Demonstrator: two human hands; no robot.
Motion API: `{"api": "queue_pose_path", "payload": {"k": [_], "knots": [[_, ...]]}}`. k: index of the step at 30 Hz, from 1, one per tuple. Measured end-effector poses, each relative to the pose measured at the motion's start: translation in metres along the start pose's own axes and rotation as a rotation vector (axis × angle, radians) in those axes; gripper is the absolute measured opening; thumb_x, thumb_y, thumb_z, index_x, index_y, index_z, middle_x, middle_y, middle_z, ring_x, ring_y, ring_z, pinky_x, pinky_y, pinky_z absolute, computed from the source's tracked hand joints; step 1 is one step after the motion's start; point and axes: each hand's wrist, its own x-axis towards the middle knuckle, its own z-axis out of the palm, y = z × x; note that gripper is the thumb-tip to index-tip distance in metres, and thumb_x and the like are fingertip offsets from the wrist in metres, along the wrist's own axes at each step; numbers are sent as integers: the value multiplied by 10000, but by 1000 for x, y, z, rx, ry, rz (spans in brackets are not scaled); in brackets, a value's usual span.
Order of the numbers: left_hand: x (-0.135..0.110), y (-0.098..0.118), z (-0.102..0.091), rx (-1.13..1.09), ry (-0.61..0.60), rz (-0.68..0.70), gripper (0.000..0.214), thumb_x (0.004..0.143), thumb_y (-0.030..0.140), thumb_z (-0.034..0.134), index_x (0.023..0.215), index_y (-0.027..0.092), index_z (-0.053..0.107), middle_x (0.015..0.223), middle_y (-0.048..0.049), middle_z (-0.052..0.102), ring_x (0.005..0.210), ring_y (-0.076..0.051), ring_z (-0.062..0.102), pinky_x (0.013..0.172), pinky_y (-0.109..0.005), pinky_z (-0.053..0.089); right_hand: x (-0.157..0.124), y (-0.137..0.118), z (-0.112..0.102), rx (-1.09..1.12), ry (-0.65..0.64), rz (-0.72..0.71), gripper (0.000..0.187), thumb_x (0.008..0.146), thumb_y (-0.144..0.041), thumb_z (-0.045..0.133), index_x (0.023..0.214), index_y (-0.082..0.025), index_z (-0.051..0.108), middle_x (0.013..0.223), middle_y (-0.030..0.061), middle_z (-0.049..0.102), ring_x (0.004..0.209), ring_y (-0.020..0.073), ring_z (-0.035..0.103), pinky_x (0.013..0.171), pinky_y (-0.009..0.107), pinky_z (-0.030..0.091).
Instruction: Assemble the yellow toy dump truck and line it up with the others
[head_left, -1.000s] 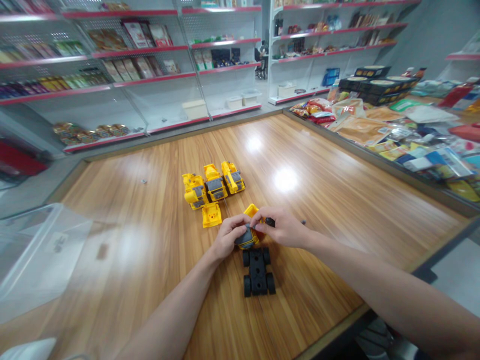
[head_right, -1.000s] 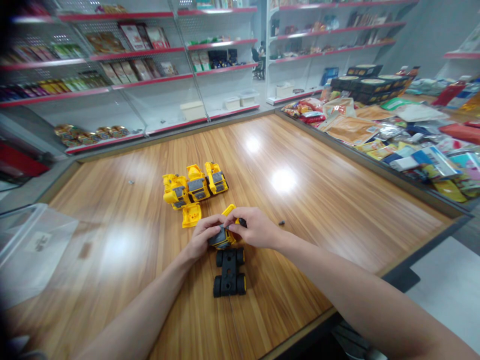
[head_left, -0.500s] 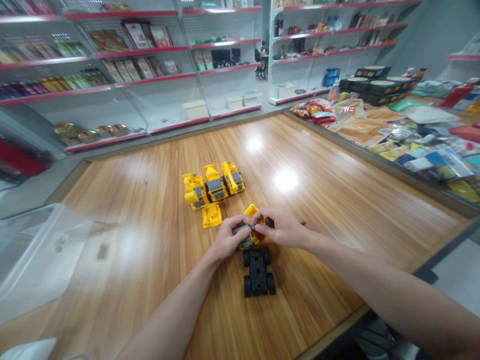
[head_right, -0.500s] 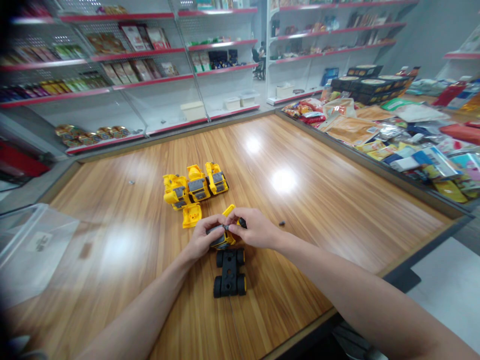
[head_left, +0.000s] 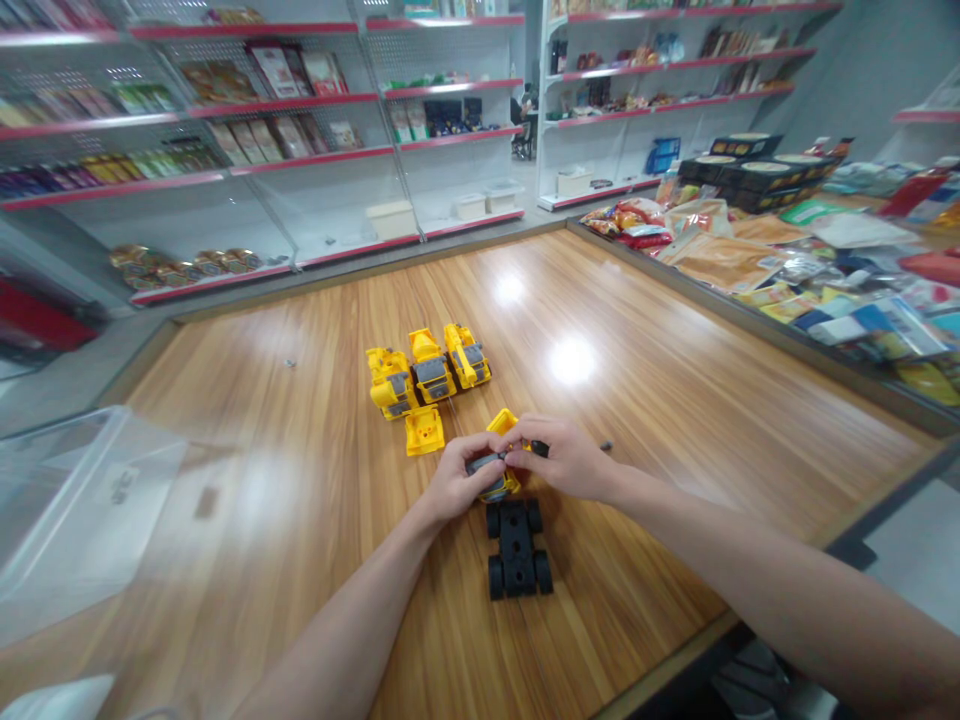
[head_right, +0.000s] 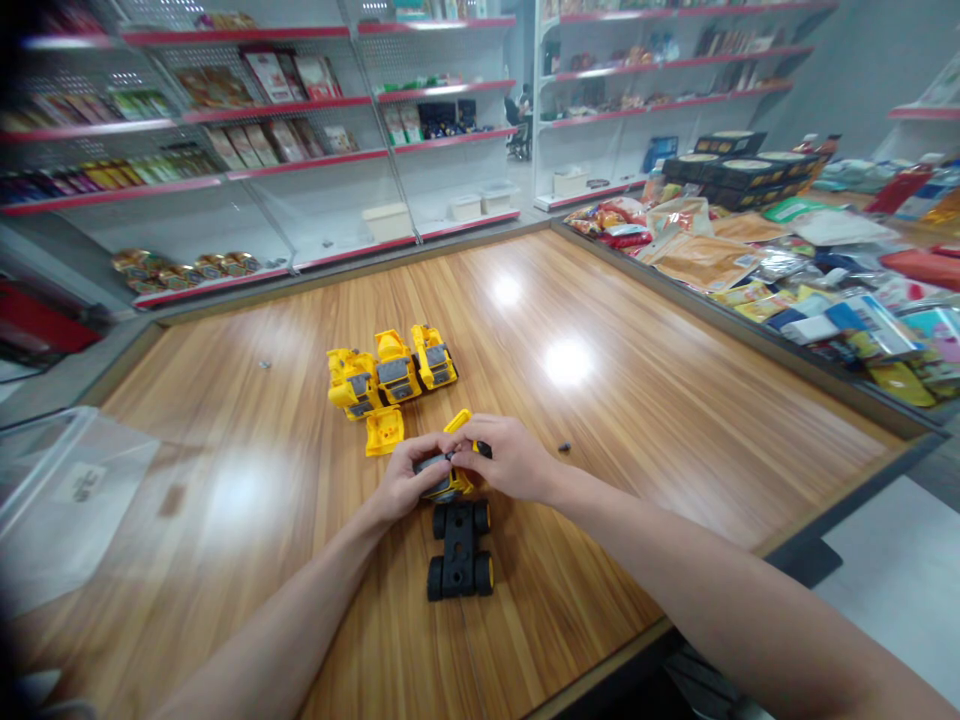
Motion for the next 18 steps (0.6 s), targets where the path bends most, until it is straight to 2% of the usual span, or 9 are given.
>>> {"api": "queue_pose_path", "payload": {"k": [3,8,14,18], "knots": [[1,1,0,-4,14,15,259,837,374,615,885,121,648,863,-61,638,795,-179,575,733,-269,449,-1,-2,-1,3,14,9,140,879,-230,617,1000,-197,680,853,11,638,808,138,594,772,268,459],[2,4,1,-23,-19,10,290,870,387,572,846,112,663,822,-76,646,765,-184,596,718,-286,468,-2,-5,-8,90,61,83,240,939,-237,491,1153,-175,578,791,6,585,697,125,539,647,250,447],[3,11,2,-9,-12,2,329,873,411,565,849,105,684,819,-90,672,759,-187,611,713,-287,477,1,-8,-9,68,229,48,170,936,-271,524,1062,-182,595,976,72,648,905,172,591,820,319,480],[3,10,2,-8,-19,-2,326,873,407,563,834,107,686,814,-80,676,738,-177,608,698,-274,468,1,-13,-10,253,252,68,199,896,-315,612,1043,-181,603,955,64,670,856,161,627,752,291,512]]}}
